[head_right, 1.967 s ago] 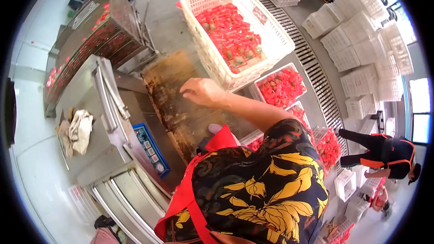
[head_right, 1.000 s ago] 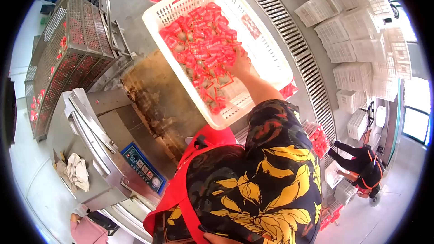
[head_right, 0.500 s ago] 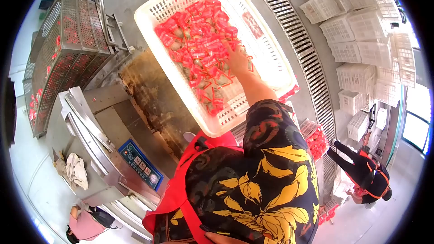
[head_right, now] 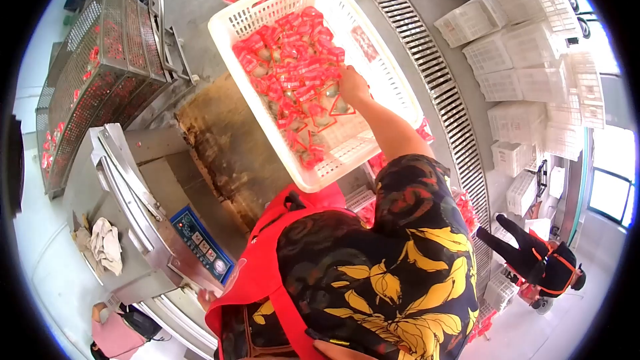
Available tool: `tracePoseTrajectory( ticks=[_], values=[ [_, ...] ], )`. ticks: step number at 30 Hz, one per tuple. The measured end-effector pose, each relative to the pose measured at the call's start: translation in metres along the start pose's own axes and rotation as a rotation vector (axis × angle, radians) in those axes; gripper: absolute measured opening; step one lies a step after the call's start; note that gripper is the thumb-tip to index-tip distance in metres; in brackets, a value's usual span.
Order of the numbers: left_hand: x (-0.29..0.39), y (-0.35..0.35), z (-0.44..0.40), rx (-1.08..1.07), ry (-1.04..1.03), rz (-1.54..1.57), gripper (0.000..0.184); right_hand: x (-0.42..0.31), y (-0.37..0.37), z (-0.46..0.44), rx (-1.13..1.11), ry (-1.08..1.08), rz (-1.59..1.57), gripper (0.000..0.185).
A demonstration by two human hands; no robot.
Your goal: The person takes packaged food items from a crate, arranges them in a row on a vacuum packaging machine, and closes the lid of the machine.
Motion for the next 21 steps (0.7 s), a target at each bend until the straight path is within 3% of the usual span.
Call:
tracePoseTrajectory(
  ticks=[1,4,6,9,11,14,21],
  values=[
    [0.039,-0.013,-0.013,-0.03,-0.098,-0.129,0.041,-0.003,0.011,0.004,0.009,0.002,0.003,0.035],
    [0.15,-0.071,-0.035,-0.126,-0.236,0.226,0.036,-0.011,0.027,0.015,-0.029,0.095,-0.068,0.04],
    [0.191,-0.098,-0.044,-0.169,-0.271,0.275,0.035,-0.009,0.003,0.013,-0.343,0.112,0.087,0.044],
    [0.228,-0.125,-0.041,-0.289,-0.317,0.263,0.036,0.024,-0.048,-0.001,-0.357,-0.015,-0.058,0.056],
    [0.22,-0.123,-0.036,-0.276,-0.329,0.22,0.035,0.017,-0.062,-0.013,-0.304,0.14,0.15,0.066],
    [0.186,-0.102,-0.025,-0.253,-0.287,0.179,0.034,-0.006,-0.045,-0.021,-0.383,0.031,0.189,0.065],
    [0.157,-0.084,0.0,-0.168,-0.13,0.235,0.027,0.027,-0.054,-0.032,-0.212,0.083,0.129,0.041]
  ],
)
Point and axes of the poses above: each hand's wrist, its own z-axis away from the middle knuckle, its own y-axis out of the back of the hand, x = y × z, the point moved 5 cm from there along -z, towards the middle knuckle, and after that the axes turned 1 degree about -x, right-handed, at the moved point
